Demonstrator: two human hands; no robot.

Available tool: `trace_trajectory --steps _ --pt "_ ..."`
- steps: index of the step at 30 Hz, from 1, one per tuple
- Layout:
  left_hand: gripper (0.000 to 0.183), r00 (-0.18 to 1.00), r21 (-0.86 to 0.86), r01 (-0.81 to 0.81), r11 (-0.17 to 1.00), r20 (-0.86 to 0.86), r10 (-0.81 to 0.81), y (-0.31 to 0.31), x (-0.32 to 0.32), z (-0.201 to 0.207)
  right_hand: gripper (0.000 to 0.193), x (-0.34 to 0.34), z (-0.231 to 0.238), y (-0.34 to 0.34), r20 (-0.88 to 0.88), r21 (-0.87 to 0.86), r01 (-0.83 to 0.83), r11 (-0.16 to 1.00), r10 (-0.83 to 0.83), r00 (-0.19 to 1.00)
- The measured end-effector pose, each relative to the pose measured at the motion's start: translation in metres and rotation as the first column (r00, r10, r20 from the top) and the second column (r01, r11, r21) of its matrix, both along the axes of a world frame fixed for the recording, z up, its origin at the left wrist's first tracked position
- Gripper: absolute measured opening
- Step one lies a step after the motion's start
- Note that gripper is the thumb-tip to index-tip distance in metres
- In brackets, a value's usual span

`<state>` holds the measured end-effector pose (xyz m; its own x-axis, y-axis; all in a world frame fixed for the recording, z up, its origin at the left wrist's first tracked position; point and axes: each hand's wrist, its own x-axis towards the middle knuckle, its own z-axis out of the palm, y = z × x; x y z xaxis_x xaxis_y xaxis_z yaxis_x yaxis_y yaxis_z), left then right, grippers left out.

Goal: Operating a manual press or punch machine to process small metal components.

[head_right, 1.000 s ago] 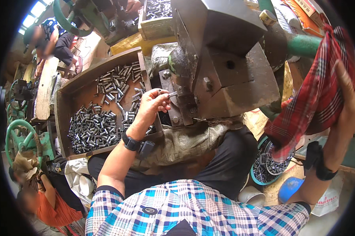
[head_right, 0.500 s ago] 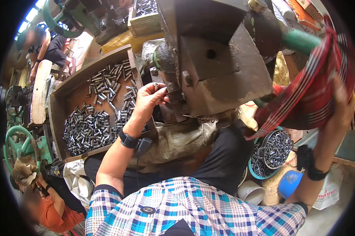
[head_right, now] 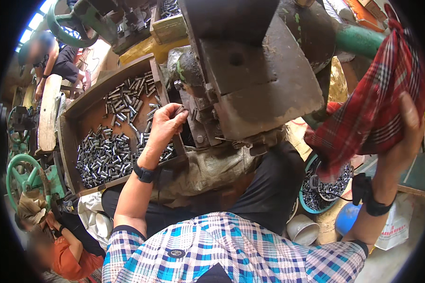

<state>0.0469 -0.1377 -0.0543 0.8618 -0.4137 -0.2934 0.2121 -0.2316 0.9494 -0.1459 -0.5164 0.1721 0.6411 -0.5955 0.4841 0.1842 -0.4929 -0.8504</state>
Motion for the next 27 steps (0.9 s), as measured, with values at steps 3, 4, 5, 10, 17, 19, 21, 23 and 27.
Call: trace_trajectory --steps 3,4,5,10,17,19,21,23,27 --pt "0.023 1.000 -0.056 0.003 0.998 0.027 -0.002 0.007 0.003 0.001 0.041 0.016 0.025 0.012 -0.110 -0.674 0.097 0.732 -0.229 0.967" --pt "0.028 0.995 -0.130 0.037 0.991 -0.089 -0.049 0.008 0.006 0.001 0.041 0.023 0.033 0.019 -0.143 -0.761 0.058 0.646 -0.255 0.956" --pt "0.028 0.994 -0.163 0.058 0.985 -0.078 -0.071 0.007 0.006 0.000 0.043 0.033 0.040 0.025 -0.194 -0.593 -0.035 0.805 -0.101 0.976" --pt "0.031 0.966 -0.485 -0.004 0.875 -0.229 -0.123 -0.003 0.005 -0.004 0.052 0.062 0.059 0.058 -0.153 0.020 -0.277 0.961 0.277 0.949" --pt "0.028 0.953 -0.464 -0.036 0.885 -0.283 -0.110 -0.004 0.004 -0.008 0.054 0.067 0.069 0.080 -0.102 0.264 -0.307 0.914 0.343 0.934" --pt "0.027 0.957 -0.432 -0.039 0.901 -0.274 -0.090 -0.008 0.004 -0.010 0.055 0.069 0.073 0.075 -0.064 0.355 -0.365 0.861 0.412 0.909" --pt "0.026 0.962 -0.400 -0.044 0.915 -0.264 -0.069 -0.013 0.004 -0.012 0.056 0.064 0.073 0.064 -0.054 0.360 -0.383 0.851 0.429 0.902" --pt "0.025 0.972 -0.409 -0.051 0.911 -0.230 -0.049 -0.017 0.004 -0.014 0.056 0.048 0.069 0.049 -0.093 0.319 -0.392 0.863 0.440 0.893" --pt "0.025 0.977 -0.418 -0.057 0.907 -0.208 -0.035 -0.020 0.003 -0.015 0.050 0.012 0.029 0.007 -0.176 -0.232 -0.063 0.971 0.021 0.984"
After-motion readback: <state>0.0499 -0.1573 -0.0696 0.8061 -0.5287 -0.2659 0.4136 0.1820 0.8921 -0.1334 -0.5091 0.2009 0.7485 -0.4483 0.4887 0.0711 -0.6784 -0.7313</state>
